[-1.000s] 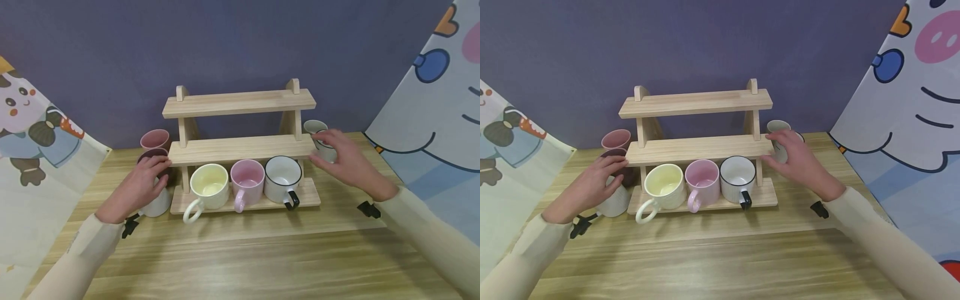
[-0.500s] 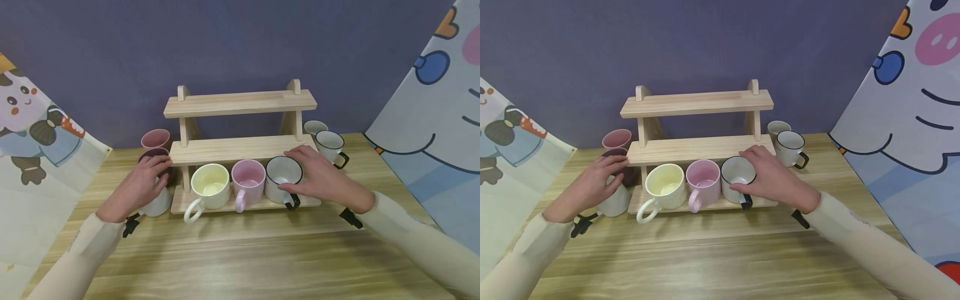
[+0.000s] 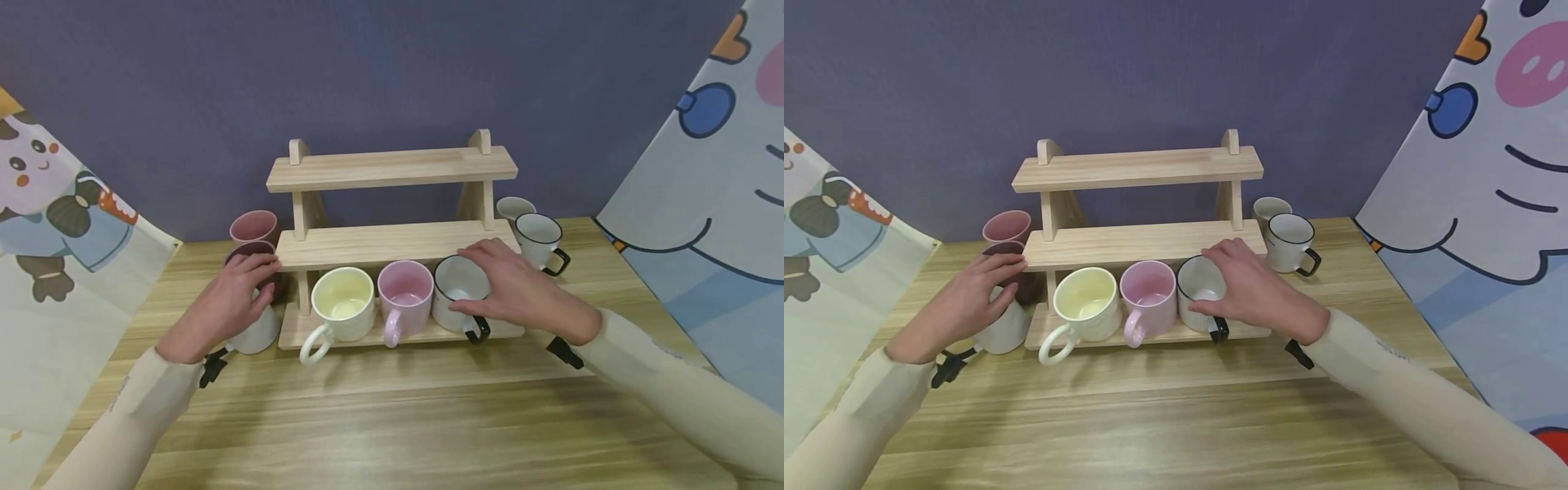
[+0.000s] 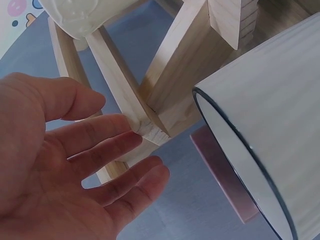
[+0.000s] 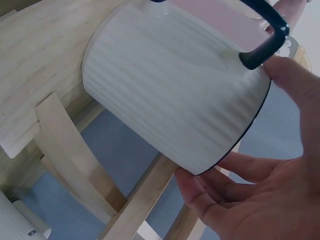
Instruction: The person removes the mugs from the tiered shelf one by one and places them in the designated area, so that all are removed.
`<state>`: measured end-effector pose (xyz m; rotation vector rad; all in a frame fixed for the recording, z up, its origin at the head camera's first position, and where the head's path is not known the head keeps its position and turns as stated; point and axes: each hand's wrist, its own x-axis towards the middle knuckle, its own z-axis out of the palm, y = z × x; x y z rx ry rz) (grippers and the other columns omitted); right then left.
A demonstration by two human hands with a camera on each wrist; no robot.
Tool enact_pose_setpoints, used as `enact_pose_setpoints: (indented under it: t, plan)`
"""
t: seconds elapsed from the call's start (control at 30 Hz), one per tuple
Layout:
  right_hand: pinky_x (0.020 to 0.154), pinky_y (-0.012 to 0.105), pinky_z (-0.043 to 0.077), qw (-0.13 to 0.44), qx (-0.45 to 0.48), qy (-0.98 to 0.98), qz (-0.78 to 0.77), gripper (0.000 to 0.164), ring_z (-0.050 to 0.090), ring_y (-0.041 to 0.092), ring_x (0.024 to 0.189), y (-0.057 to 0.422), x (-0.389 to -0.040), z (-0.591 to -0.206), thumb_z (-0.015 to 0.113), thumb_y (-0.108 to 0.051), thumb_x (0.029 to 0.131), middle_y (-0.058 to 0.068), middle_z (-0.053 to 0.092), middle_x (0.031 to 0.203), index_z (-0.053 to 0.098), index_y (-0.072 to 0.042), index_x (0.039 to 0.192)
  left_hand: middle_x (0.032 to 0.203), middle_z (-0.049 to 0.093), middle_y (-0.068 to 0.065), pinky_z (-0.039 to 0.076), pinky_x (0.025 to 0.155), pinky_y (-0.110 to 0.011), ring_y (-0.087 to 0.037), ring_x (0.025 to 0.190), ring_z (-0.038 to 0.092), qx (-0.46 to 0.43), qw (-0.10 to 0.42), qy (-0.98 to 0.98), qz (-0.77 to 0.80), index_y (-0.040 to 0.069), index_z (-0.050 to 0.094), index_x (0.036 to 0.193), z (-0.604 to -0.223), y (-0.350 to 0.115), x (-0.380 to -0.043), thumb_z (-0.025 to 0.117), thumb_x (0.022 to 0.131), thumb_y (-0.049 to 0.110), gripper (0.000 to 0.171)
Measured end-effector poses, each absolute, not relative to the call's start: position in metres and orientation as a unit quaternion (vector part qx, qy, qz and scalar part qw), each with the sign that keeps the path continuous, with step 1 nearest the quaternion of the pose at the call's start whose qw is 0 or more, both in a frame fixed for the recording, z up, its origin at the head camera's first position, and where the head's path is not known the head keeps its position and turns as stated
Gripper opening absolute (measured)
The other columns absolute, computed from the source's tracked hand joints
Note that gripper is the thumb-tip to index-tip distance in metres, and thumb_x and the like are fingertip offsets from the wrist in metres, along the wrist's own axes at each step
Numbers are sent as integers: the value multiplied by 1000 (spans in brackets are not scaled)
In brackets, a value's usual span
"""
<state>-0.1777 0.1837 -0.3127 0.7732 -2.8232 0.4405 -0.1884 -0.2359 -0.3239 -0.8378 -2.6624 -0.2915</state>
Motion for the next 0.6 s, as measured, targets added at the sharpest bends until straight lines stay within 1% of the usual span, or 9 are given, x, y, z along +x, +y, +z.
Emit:
enact_pose_setpoints:
  t: [0.13, 0.33, 0.5, 0.6]
  plan:
    - [86, 46, 46, 95, 260, -949, 153, 81, 48, 26, 110, 184, -180, -314, 76, -59, 66, 11, 52, 120, 58, -3, 123, 121, 55, -23, 37, 94, -52, -40, 107, 48, -295, 166, -935, -103, -8, 61, 118, -324, -235, -188, 61, 85, 4, 35]
    - [81, 45, 46, 113, 269, -942, 168, 78, 48, 26, 104, 195, -180, -312, 81, -50, 61, 10, 55, 111, 62, 0, 118, 121, 55, -24, 37, 94, -52, -41, 108, 48, -302, 167, -933, -106, -8, 61, 118, -324, -234, -189, 62, 85, 4, 35]
    - [78, 44, 46, 130, 264, -941, 164, 72, 48, 23, 104, 211, -171, -305, 83, -44, 59, 6, 53, 110, 64, -4, 116, 118, 57, -24, 37, 93, -52, -41, 106, 49, -309, 184, -927, -109, -9, 62, 114, -324, -236, -191, 63, 82, 2, 34]
    - [79, 45, 45, 139, 265, -941, 157, 70, 48, 24, 104, 223, -165, -302, 83, -41, 59, 6, 52, 111, 65, -4, 115, 116, 58, -24, 38, 92, -52, -40, 105, 49, -311, 190, -924, -113, -9, 63, 113, -324, -236, -191, 63, 82, 1, 33]
